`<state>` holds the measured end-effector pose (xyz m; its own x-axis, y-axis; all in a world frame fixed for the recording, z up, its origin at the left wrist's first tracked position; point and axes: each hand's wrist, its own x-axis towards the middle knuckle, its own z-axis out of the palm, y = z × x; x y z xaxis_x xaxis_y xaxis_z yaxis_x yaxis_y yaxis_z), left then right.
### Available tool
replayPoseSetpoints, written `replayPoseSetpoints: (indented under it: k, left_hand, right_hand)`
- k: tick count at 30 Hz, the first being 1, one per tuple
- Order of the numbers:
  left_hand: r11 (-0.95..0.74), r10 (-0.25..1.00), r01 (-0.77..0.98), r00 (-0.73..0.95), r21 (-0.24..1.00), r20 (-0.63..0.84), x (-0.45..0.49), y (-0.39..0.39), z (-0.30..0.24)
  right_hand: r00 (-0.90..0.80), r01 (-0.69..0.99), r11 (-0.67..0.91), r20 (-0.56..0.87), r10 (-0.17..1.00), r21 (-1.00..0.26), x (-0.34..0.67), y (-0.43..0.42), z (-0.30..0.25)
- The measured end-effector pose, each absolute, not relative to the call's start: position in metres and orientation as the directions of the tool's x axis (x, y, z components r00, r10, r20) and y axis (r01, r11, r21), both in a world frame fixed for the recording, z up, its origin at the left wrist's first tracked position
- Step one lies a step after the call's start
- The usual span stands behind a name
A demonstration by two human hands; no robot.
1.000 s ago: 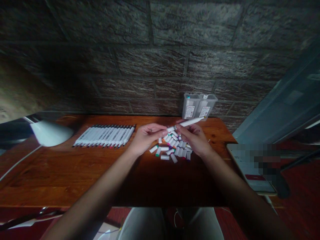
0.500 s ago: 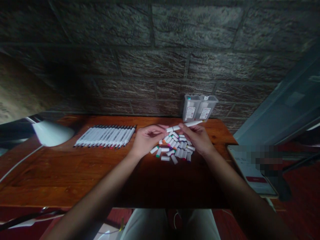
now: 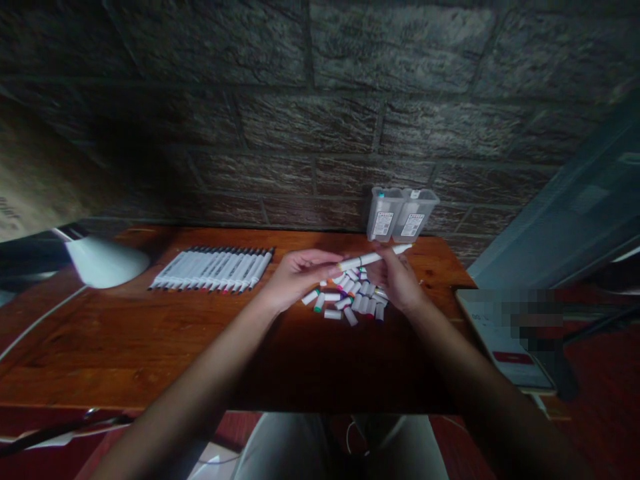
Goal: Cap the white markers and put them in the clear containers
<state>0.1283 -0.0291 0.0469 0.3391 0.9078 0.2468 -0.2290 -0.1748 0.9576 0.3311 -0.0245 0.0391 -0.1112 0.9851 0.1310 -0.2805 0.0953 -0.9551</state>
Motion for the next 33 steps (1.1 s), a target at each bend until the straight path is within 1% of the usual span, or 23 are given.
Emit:
replayPoseSetpoints:
  k: [5, 9, 11, 15, 17, 21, 25, 28, 31, 33]
  left_hand:
    - [-0.083, 0.891, -0.244, 0.416, 0.966, 0.182, 0.131, -0.031, 0.046]
    - [-0.033, 0.868, -0.244, 0.475, 0.969, 0.149, 0.132, -0.033, 0.048]
    - [-0.001, 0.868, -0.248, 0.481, 0.969, 0.124, 0.132, -0.033, 0.049]
    - [0.041, 0.860, -0.267, 0.500, 0.963, 0.102, 0.130, -0.031, 0.049]
    - [0.009, 0.866, -0.247, 0.486, 0.969, 0.116, 0.130, -0.031, 0.047]
    - [-0.043, 0.886, -0.192, 0.445, 0.980, 0.126, 0.132, -0.031, 0.045]
    - [-0.092, 0.887, -0.167, 0.435, 0.982, 0.157, 0.133, -0.032, 0.046]
    - [-0.078, 0.882, -0.196, 0.443, 0.978, 0.159, 0.132, -0.033, 0.047]
    - [-0.015, 0.863, -0.210, 0.491, 0.978, 0.118, 0.132, -0.035, 0.047]
    - [0.012, 0.851, -0.210, 0.515, 0.978, 0.100, 0.133, -0.037, 0.046]
  right_hand:
    - [-0.200, -0.418, 0.024, 0.117, 0.973, -0.908, 0.327, -0.030, 0.044]
    - [-0.199, -0.445, 0.049, 0.152, 0.968, -0.894, 0.326, -0.033, 0.047]
    - [-0.190, -0.419, 0.054, 0.146, 0.971, -0.906, 0.326, -0.033, 0.044]
    - [-0.152, -0.293, 0.097, 0.146, 0.977, -0.951, 0.327, -0.031, 0.037]
    - [-0.158, -0.254, 0.101, 0.145, 0.977, -0.962, 0.327, -0.030, 0.037]
    - [-0.198, -0.249, 0.051, 0.103, 0.975, -0.967, 0.330, -0.029, 0.043]
    - [-0.132, -0.233, 0.031, 0.064, 0.989, -0.972, 0.331, -0.027, 0.043]
    - [-0.136, -0.311, 0.027, 0.072, 0.988, -0.950, 0.329, -0.026, 0.041]
    - [-0.173, -0.419, -0.002, 0.078, 0.982, -0.908, 0.324, -0.029, 0.041]
    - [-0.171, -0.454, 0.000, 0.087, 0.982, -0.891, 0.319, -0.032, 0.042]
